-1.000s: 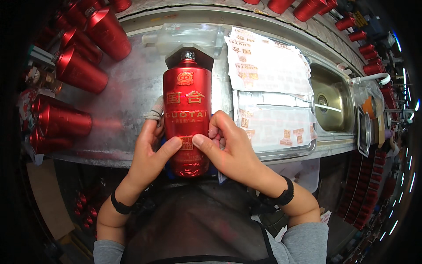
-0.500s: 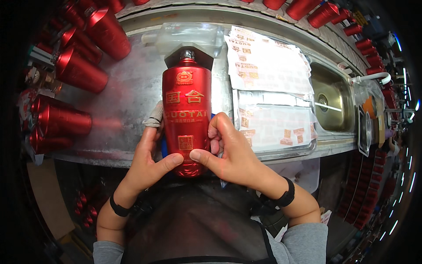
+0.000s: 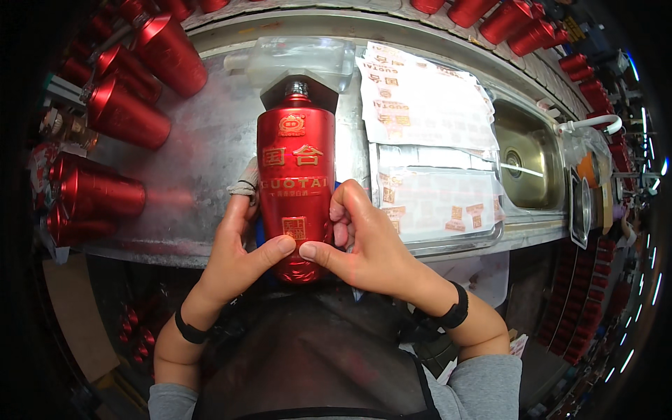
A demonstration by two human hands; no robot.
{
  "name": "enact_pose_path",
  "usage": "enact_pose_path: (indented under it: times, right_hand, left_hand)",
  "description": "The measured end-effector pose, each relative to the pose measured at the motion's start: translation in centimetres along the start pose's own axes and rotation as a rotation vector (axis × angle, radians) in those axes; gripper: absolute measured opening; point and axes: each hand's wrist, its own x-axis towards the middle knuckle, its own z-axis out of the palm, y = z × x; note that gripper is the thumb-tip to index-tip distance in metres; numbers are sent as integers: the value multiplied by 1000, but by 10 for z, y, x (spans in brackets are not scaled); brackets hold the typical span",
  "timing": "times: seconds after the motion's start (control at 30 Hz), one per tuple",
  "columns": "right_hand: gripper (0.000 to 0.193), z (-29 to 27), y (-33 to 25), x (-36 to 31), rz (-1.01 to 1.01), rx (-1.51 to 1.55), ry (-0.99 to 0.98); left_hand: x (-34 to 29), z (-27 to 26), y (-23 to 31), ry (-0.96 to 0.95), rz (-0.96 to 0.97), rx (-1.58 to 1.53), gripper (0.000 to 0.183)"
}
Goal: Applying labels and cleaning red liquor bottles on a production line.
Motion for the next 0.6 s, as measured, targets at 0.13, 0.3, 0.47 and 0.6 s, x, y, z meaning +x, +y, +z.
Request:
enact_pose_path:
  times: [0.13,0.3,0.47,0.6]
  right_hand:
    - [52,-2,0,2,-12,32,4]
    - [44,3,-2,6,27,16,77]
    - [42,4,3,6,-42,43,91]
    - [43,3,1,2,15,96,44]
  left_hand:
    - [2,-1,-1,-5,20,15,94]
    - [5,4,-2,108,-77,-126,84]
    - [5,4,-3,88,-62,-102,80]
    - [4,4,-4,79,-39,-99,84]
